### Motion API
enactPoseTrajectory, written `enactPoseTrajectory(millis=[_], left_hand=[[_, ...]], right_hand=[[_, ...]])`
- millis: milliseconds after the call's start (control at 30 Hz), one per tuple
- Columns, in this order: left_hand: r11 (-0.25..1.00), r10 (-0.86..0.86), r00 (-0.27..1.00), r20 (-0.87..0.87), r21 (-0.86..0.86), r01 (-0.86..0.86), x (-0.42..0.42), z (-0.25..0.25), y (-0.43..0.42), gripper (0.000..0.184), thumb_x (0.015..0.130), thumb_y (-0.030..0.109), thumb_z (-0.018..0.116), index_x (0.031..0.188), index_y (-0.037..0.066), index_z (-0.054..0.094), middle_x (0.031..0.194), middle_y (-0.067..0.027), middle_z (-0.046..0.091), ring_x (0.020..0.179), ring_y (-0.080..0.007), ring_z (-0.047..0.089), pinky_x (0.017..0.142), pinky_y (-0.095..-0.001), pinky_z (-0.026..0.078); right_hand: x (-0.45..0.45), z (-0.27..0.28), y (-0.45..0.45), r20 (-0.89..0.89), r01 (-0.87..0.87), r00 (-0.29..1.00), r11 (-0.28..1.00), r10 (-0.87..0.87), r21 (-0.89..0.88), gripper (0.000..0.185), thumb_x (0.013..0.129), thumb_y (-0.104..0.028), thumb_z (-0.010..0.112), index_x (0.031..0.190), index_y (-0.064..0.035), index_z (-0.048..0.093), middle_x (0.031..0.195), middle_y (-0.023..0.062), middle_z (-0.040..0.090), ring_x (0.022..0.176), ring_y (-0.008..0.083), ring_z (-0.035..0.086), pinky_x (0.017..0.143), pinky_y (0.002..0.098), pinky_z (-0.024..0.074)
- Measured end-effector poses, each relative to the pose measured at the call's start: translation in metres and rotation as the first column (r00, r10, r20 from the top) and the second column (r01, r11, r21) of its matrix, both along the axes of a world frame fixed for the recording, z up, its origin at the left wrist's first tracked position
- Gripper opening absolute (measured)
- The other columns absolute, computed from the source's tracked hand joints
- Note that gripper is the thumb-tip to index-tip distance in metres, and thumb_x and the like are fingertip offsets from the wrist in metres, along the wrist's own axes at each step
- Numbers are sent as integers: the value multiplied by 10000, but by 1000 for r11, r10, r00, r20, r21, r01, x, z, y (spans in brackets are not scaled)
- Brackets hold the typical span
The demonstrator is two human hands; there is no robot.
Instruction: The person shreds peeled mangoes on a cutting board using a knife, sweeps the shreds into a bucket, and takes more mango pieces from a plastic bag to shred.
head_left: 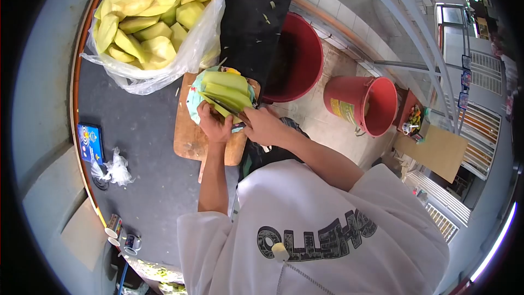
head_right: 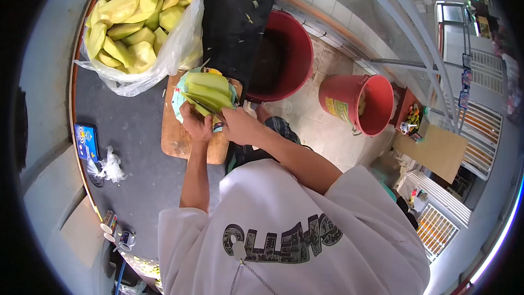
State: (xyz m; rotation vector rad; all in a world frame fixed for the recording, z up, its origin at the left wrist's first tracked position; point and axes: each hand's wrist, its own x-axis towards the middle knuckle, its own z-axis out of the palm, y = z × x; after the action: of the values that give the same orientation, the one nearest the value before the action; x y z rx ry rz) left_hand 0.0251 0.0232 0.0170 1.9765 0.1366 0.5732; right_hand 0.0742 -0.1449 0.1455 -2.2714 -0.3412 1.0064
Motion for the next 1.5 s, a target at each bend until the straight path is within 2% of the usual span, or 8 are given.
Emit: enactPoseTrajectory(millis=[67, 767, 867, 933, 1000, 1033, 1133, 1500], left_hand=[[998, -15, 1000, -21, -56, 14, -6, 1, -2, 662, 750, 398, 792, 1229, 51, 493, 1184, -183, 525, 791, -273, 547, 681, -367, 484], [981, -115, 993, 8, 159, 113, -7, 7, 2, 741, 767, 454, 773, 1303, 37, 476, 1169, -234, 538, 955, -409, 563, 787, -464, 487], [993, -96, 992, -86, 64, 102, -9, 14, 3, 731, 759, 425, 776, 1305, 42, 477, 1178, -237, 533, 969, -418, 570, 797, -460, 501], [990, -127, 988, -89, 48, 132, -18, 12, 7, 725, 765, 352, 792, 1329, 31, 469, 1208, -215, 540, 983, -362, 599, 820, -421, 521], [909, -215, 962, -168, -394, 134, -37, 11, 3, 749, 760, 203, 810, 1378, 8, 434, 1238, -188, 549, 1008, -294, 619, 870, -381, 531], [905, -183, 966, -183, -414, 93, -43, 15, -4, 833, 733, 63, 807, 1434, -7, 363, 1250, -172, 556, 1037, -256, 627, 932, -366, 522], [937, -147, 979, -139, -338, 92, -47, 9, -7, 904, 715, 1, 797, 1470, -2, 300, 1256, -194, 558, 1082, -277, 628, 959, -385, 515], [958, -127, 976, -176, -278, 74, -53, -6, -8, 946, 666, 178, 902, 1421, -13, 364, 1150, -155, 610, 975, -227, 649, 850, -358, 543]], right_hand=[[-2, 4, -1, -94, 28, 995, 1000, -28, 7, 371, 841, -160, 631, 1124, 59, 533, 1011, 372, 606, 987, 543, 598, 862, 571, 502], [-34, -22, -6, 45, 77, 996, 996, -79, 52, 261, 831, -131, 639, 999, 52, 556, 831, 295, 660, 831, 500, 650, 747, 559, 519], [-27, -23, -7, 63, 57, 996, 996, -62, 76, 260, 840, -131, 631, 1009, 50, 553, 808, 304, 652, 823, 507, 650, 742, 560, 522], [-17, -4, -1, 58, 33, 998, 997, -38, 77, 259, 844, -128, 627, 1015, 50, 548, 790, 312, 646, 811, 508, 651, 738, 558, 525], [-17, 14, 2, 56, 18, 998, 1000, -17, -19, 290, 810, -85, 634, 1041, 59, 533, 814, 308, 661, 832, 507, 664, 737, 561, 546], [-22, 14, 5, 50, 24, 998, 1000, -23, -20, 290, 810, -85, 634, 1041, 59, 533, 814, 308, 661, 832, 507, 664, 737, 561, 546], [-28, 10, 11, 64, -12, 998, 998, 15, -57, 301, 837, -116, 631, 1058, 40, 498, 721, 320, 624, 746, 503, 653, 686, 568, 532], [-20, 19, -1, -55, -35, 998, 999, 33, -37, 319, 866, -132, 611, 1107, 51, 511, 826, 336, 643, 851, 523, 652, 760, 584, 534]])
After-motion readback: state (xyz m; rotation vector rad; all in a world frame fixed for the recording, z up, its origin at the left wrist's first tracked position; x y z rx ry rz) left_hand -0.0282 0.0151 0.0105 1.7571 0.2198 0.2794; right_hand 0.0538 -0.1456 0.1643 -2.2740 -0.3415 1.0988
